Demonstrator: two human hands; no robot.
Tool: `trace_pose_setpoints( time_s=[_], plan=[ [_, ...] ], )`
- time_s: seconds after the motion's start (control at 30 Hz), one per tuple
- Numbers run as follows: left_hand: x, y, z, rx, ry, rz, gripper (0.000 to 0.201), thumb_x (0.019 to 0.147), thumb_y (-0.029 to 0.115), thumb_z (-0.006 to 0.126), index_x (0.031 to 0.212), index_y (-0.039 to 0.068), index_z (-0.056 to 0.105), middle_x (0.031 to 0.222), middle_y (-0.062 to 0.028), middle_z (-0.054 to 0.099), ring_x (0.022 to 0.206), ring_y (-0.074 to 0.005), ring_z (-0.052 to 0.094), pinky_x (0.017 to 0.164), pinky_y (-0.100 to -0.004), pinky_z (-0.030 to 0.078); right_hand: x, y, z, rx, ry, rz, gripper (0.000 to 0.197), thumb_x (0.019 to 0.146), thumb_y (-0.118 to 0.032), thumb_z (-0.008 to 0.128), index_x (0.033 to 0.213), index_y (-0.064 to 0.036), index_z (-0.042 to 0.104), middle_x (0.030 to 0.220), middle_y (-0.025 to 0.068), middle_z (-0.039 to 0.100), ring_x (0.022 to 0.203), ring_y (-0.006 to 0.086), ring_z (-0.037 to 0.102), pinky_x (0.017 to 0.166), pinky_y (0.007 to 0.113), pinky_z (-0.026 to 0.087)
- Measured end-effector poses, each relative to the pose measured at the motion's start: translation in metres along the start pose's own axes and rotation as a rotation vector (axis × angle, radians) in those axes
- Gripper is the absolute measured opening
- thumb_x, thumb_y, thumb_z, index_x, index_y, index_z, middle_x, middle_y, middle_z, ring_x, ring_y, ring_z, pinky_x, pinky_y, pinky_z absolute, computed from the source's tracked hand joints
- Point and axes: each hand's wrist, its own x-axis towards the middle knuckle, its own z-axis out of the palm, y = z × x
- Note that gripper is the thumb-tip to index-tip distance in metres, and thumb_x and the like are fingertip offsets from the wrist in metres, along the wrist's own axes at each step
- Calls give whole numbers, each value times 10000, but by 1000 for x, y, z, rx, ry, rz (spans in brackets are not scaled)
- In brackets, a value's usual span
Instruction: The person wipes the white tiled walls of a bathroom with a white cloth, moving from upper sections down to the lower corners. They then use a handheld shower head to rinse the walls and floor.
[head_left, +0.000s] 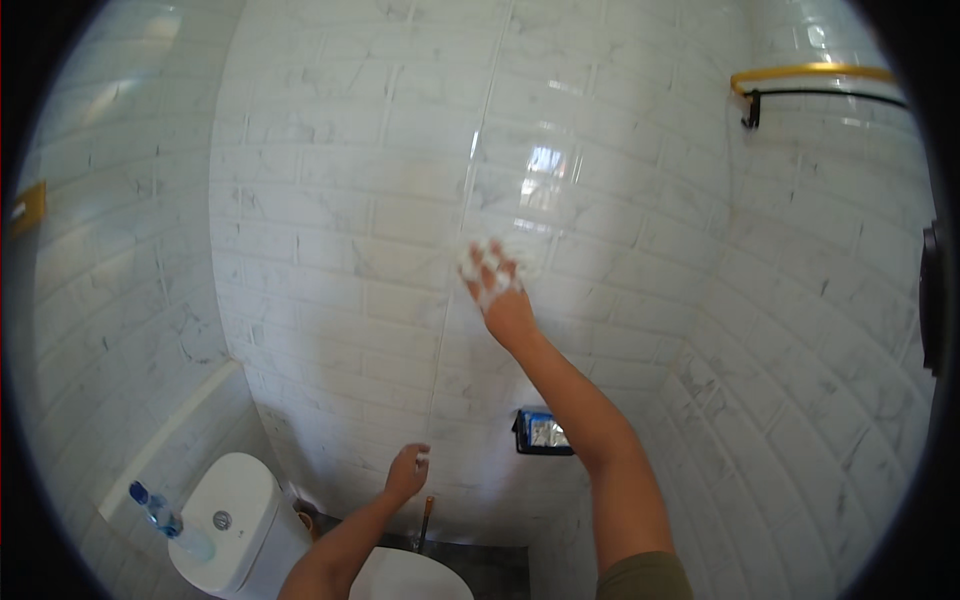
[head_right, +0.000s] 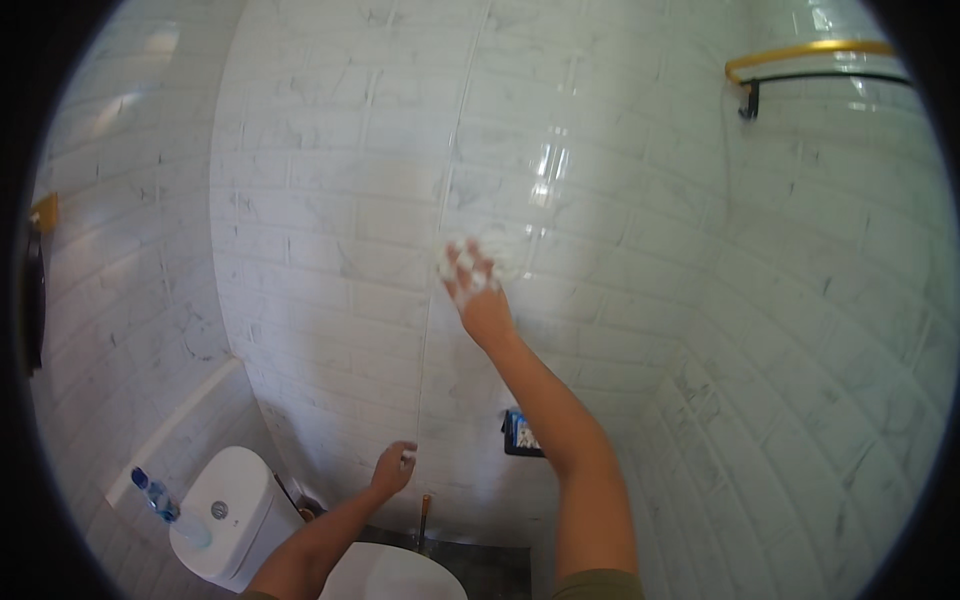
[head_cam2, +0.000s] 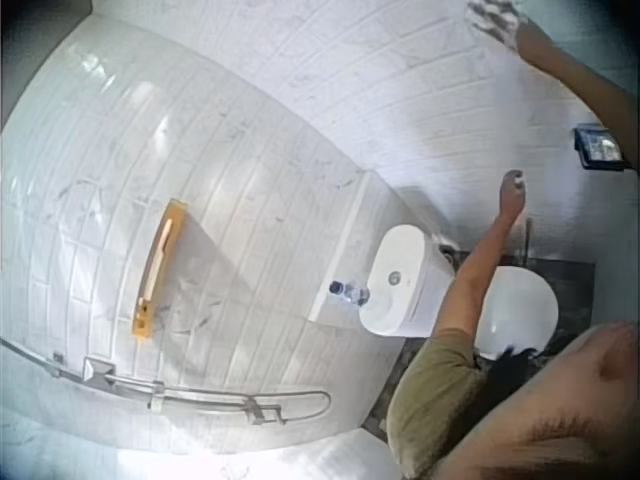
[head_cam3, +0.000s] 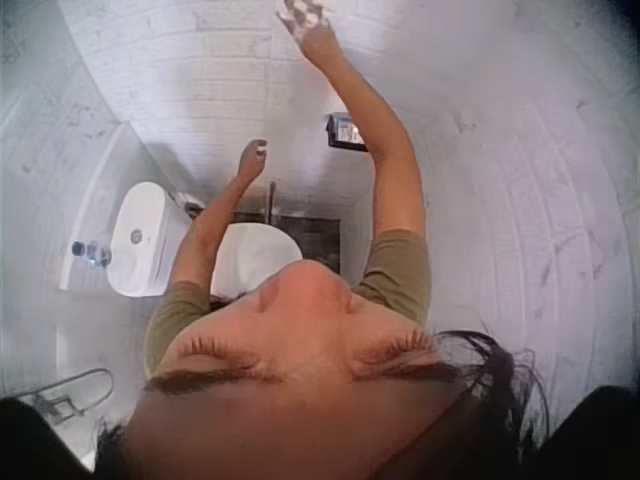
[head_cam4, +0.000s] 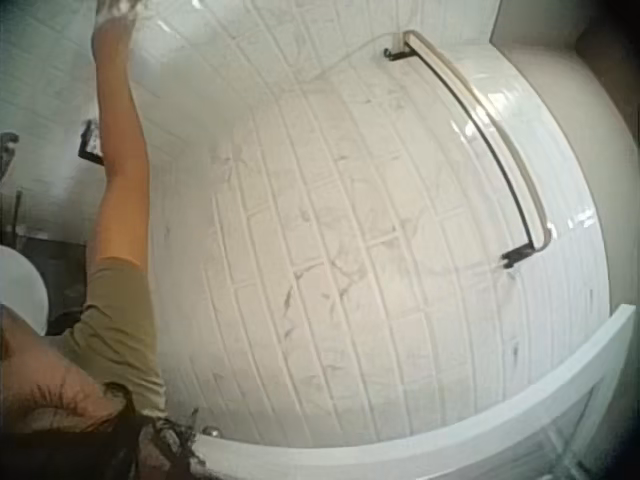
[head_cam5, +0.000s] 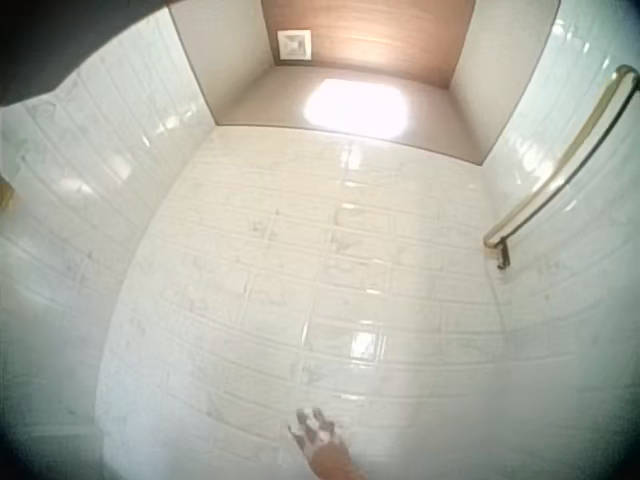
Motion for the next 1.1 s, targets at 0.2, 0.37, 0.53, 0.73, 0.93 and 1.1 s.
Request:
trace_pose_setpoints(
  time_s=[0.2, 0.37, 0.53, 0.73, 0.93, 1.1],
  plan=[
    [178, 173, -106, 62, 114, 243, 314, 785, -17, 593, 1091, 43, 555, 1088, -180, 566, 1021, -343, 557, 883, -415, 439, 54, 181, -63, -152, -86, 351, 507, 956, -204, 478, 1452, -182, 377, 1554, 72, 259, 1409, 264, 301, 1104, 453, 302],
    [293, 268, -157, 251, 423, 584, 364, 750, -27, 605, 1106, 14, 547, 1156, -199, 556, 1110, -364, 499, 964, -449, 374, 108, 254, -74, 156, 262, 1027, 481, 970, -222, 428, 1443, -150, 379, 1551, 165, 226, 1395, 336, 294, 1136, 492, 222],
    [366, 315, -170, 291, 598, 690, 387, 765, -24, 598, 1144, 42, 553, 1204, -158, 557, 1144, -347, 486, 979, -441, 364, 130, 146, -58, 220, -51, 19, 424, 949, -126, 452, 1369, -173, 475, 1533, 126, 273, 1380, 419, 268, 1089, 554, 269],
    [406, 298, -152, 571, 732, 868, 468, 765, 0, 622, 1218, 109, 578, 1289, -61, 547, 1191, -272, 481, 1003, -411, 353, 169, 270, -79, -70, -44, 452, 488, 971, -231, 430, 1455, -239, 372, 1562, 86, 212, 1400, 365, 265, 1068, 558, 298],
    [396, 301, -139, 545, 705, 890, 463, 765, -13, 582, 1216, 95, 592, 1301, -45, 560, 1199, -266, 479, 985, -403, 379, 179, 301, -76, 110, 303, 752, 498, 979, -266, 392, 1468, -178, 353, 1549, 158, 217, 1370, 344, 319, 1101, 553, 231],
    [403, 289, -144, 582, 714, 890, 447, 768, -29, 549, 1200, 77, 599, 1306, -60, 562, 1209, -274, 474, 975, -404, 393, 237, 154, -47, 148, 160, 216, 493, 938, -208, 447, 1429, -183, 416, 1542, 160, 245, 1399, 404, 256, 1104, 588, 219]
  ],
)
